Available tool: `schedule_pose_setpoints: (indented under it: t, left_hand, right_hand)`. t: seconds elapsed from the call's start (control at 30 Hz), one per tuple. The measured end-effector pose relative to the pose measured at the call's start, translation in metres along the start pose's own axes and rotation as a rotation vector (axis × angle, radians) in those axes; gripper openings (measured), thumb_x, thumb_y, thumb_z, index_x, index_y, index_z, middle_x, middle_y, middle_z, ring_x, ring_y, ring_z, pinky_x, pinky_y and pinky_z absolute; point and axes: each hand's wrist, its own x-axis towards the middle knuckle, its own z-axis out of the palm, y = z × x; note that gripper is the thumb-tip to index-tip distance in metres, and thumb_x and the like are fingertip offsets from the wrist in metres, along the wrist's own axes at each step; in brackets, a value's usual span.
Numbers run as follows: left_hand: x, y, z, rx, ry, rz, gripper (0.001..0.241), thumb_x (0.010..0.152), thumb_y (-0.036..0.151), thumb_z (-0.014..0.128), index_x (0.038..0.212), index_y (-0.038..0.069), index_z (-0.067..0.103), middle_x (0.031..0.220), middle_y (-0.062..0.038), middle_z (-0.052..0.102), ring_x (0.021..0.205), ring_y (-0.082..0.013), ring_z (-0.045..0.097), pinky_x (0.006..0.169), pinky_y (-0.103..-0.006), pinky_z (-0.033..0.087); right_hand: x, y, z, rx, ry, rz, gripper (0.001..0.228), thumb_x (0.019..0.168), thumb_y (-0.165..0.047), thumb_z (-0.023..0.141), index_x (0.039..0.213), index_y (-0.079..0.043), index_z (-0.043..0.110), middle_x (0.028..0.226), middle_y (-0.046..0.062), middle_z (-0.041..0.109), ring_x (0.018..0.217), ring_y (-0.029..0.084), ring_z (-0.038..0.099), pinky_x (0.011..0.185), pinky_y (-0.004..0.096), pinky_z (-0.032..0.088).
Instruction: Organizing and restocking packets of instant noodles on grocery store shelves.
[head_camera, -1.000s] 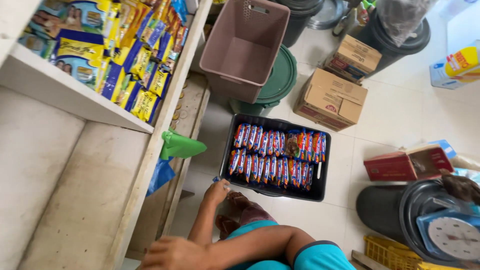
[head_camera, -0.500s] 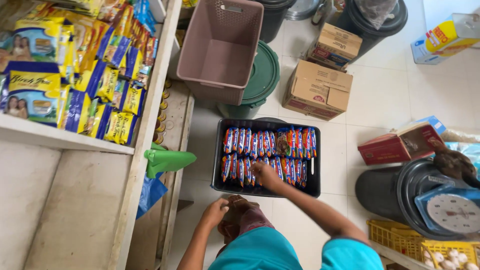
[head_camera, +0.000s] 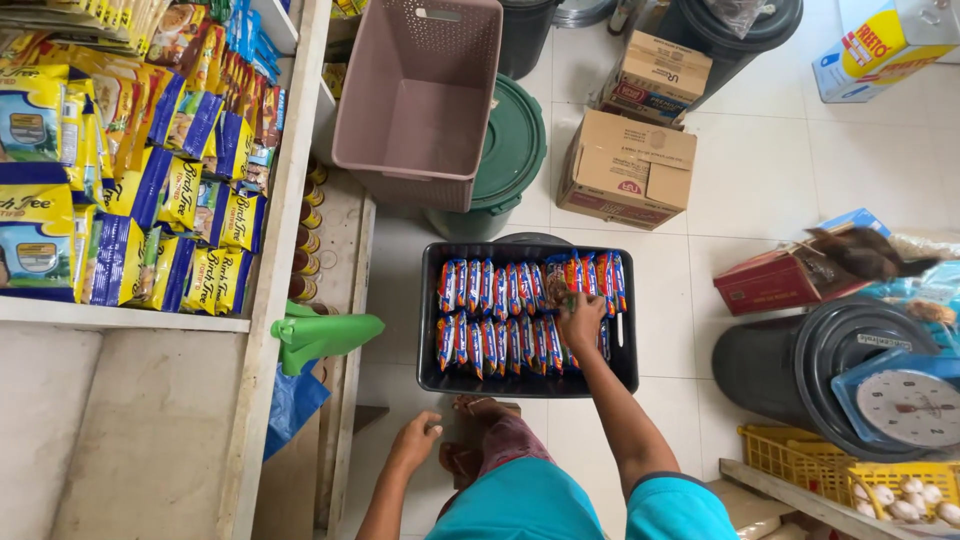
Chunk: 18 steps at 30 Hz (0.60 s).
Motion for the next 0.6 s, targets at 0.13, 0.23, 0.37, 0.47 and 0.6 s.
schedule_pose_setpoints:
  t: [0.13,0.23,0.37,0.47,0.6]
  left_hand:
    - [0.003,-0.009,0.002,-0.019,0.025,0.013,0.037,0.094,0.026,0.066,0.129,0.013,0.066,0.116,-0.013,0.077,0.110,-0.0283,0.073,0.097,-0.0409,0.055]
    - [-0.003,-0.002,-0.002,-0.029,0.015,-0.043,0.036,0.095,0.026,0.066,0.128,0.015,0.066,0.115,-0.012,0.076,0.111,-0.0277,0.071,0.097,-0.0412,0.054]
    - [-0.004,0.002,-0.003,-0.053,0.030,-0.034,0.036,0.094,0.026,0.067,0.127,0.015,0.068,0.112,-0.011,0.077,0.109,-0.0274,0.072,0.096,-0.0404,0.055]
    - [-0.007,0.010,-0.007,-0.074,0.030,-0.049,0.036,0.094,0.026,0.067,0.128,0.015,0.068,0.112,-0.011,0.076,0.109,-0.0269,0.072,0.096,-0.0404,0.055]
    - [-0.008,0.016,-0.008,-0.073,0.027,-0.048,0.036,0.094,0.026,0.067,0.128,0.016,0.067,0.111,-0.011,0.077,0.108,-0.0263,0.072,0.096,-0.0402,0.055]
  right_hand:
    - [0.006,0.020,0.018,0.070,0.034,0.095,0.040,0.079,-0.014,0.084,0.115,-0.008,0.069,0.122,0.024,0.050,0.116,0.044,0.048,0.098,0.050,0.044]
    - [0.006,0.022,0.029,0.119,0.012,0.115,0.041,0.080,-0.013,0.082,0.118,-0.010,0.067,0.123,0.024,0.049,0.116,0.044,0.051,0.096,0.048,0.047]
    - [0.007,0.016,0.035,0.166,-0.042,0.098,0.028,0.084,-0.016,0.079,0.112,-0.018,0.075,0.121,0.023,0.053,0.109,0.041,0.058,0.096,0.045,0.050]
    - [0.011,0.014,0.037,0.114,-0.140,0.139,0.029,0.085,-0.023,0.079,0.114,-0.022,0.079,0.120,0.024,0.056,0.111,0.041,0.059,0.098,0.044,0.050]
    - [0.017,0.022,0.047,0.168,-0.310,0.242,0.040,0.084,-0.030,0.080,0.124,-0.024,0.075,0.128,0.022,0.057,0.114,0.040,0.064,0.100,0.045,0.051]
